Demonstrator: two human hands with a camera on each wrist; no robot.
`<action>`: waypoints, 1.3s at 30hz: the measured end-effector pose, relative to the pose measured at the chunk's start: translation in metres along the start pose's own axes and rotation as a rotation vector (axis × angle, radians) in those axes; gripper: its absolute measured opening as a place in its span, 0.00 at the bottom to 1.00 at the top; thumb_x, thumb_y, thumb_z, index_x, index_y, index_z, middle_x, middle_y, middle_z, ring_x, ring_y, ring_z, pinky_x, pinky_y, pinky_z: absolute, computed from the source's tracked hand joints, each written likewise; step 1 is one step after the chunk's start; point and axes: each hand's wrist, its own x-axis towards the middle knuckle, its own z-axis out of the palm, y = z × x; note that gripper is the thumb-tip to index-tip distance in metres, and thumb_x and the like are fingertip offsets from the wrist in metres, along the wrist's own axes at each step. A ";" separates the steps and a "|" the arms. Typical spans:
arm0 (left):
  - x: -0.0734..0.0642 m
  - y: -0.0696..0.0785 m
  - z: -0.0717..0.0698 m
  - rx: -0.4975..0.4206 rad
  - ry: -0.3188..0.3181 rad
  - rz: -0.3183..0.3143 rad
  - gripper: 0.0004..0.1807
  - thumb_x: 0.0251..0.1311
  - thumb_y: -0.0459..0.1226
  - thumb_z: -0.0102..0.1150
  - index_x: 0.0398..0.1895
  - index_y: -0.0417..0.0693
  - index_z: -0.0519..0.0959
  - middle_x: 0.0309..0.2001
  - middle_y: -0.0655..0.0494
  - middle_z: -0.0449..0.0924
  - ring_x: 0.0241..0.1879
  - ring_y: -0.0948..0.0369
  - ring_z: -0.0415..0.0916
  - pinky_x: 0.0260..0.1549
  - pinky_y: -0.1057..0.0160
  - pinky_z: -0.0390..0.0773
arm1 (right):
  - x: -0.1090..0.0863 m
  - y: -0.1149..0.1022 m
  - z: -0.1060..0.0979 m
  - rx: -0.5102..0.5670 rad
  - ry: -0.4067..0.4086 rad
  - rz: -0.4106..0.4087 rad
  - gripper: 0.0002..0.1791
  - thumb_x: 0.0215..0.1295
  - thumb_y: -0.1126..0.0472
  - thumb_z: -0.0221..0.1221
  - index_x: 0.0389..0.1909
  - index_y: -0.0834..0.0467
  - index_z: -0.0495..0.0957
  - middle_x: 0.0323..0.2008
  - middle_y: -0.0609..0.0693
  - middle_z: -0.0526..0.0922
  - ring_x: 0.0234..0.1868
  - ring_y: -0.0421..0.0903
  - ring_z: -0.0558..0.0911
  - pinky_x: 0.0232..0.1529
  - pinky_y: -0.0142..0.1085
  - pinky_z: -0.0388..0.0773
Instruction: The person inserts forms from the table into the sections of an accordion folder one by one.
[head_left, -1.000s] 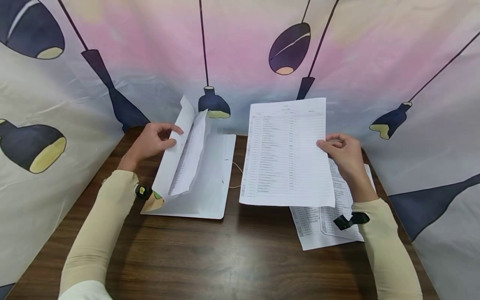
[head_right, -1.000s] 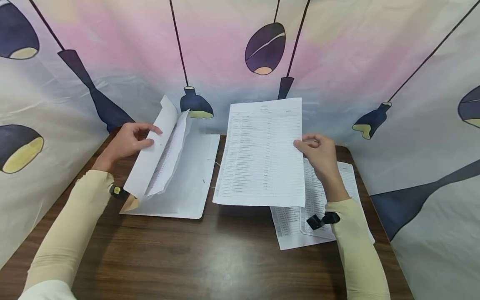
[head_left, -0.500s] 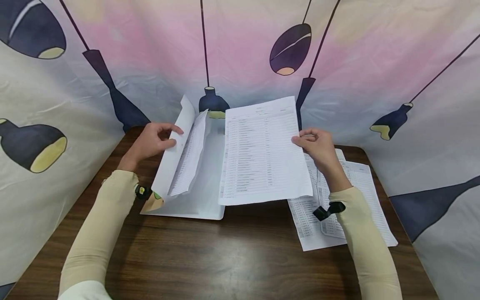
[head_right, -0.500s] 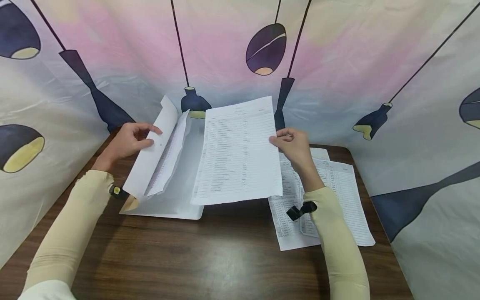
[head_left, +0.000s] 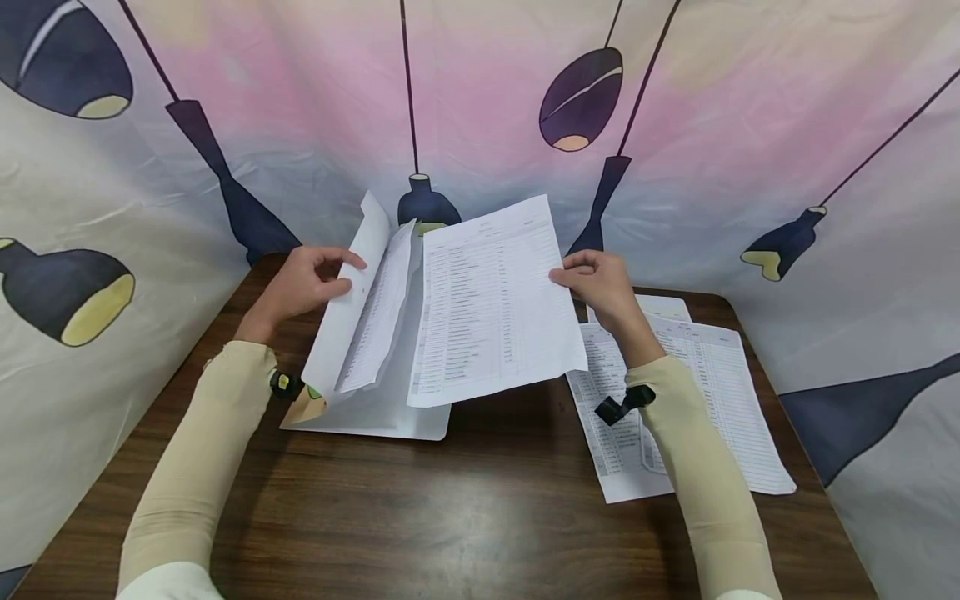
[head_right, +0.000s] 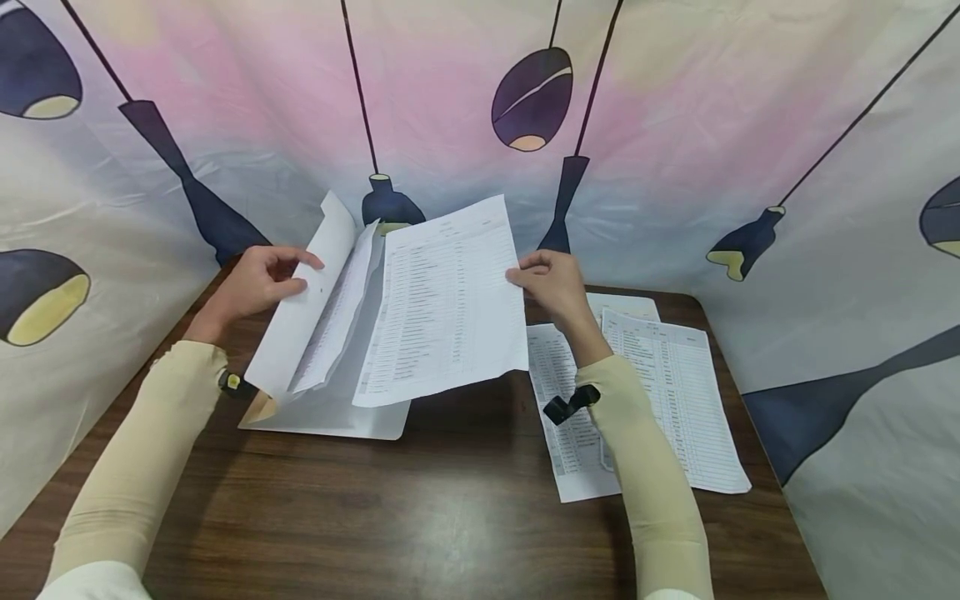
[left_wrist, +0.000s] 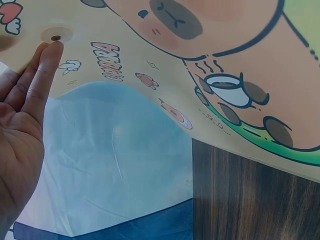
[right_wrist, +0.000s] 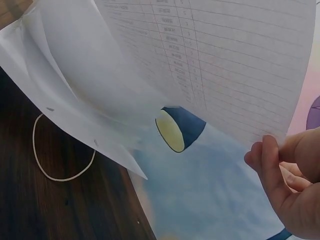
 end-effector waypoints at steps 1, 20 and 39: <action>0.001 -0.005 0.000 0.002 0.002 0.000 0.16 0.59 0.24 0.55 0.50 0.33 0.84 0.40 0.39 0.82 0.21 0.62 0.67 0.25 0.69 0.70 | 0.001 0.000 0.002 0.011 -0.002 0.001 0.16 0.65 0.64 0.68 0.48 0.68 0.77 0.37 0.56 0.87 0.33 0.43 0.86 0.36 0.33 0.83; -0.003 0.017 -0.001 -0.002 -0.002 0.013 0.15 0.59 0.25 0.54 0.49 0.30 0.83 0.37 0.40 0.79 0.22 0.61 0.67 0.25 0.69 0.69 | 0.016 -0.006 0.030 -0.069 0.038 0.003 0.15 0.65 0.60 0.68 0.47 0.64 0.81 0.46 0.63 0.87 0.46 0.54 0.86 0.50 0.48 0.82; 0.003 -0.017 0.003 0.062 0.033 -0.009 0.16 0.59 0.24 0.55 0.49 0.37 0.84 0.29 0.45 0.73 0.21 0.62 0.63 0.24 0.68 0.66 | 0.011 -0.010 0.060 -0.091 0.042 -0.043 0.14 0.64 0.58 0.68 0.45 0.61 0.82 0.41 0.60 0.88 0.36 0.52 0.88 0.41 0.44 0.83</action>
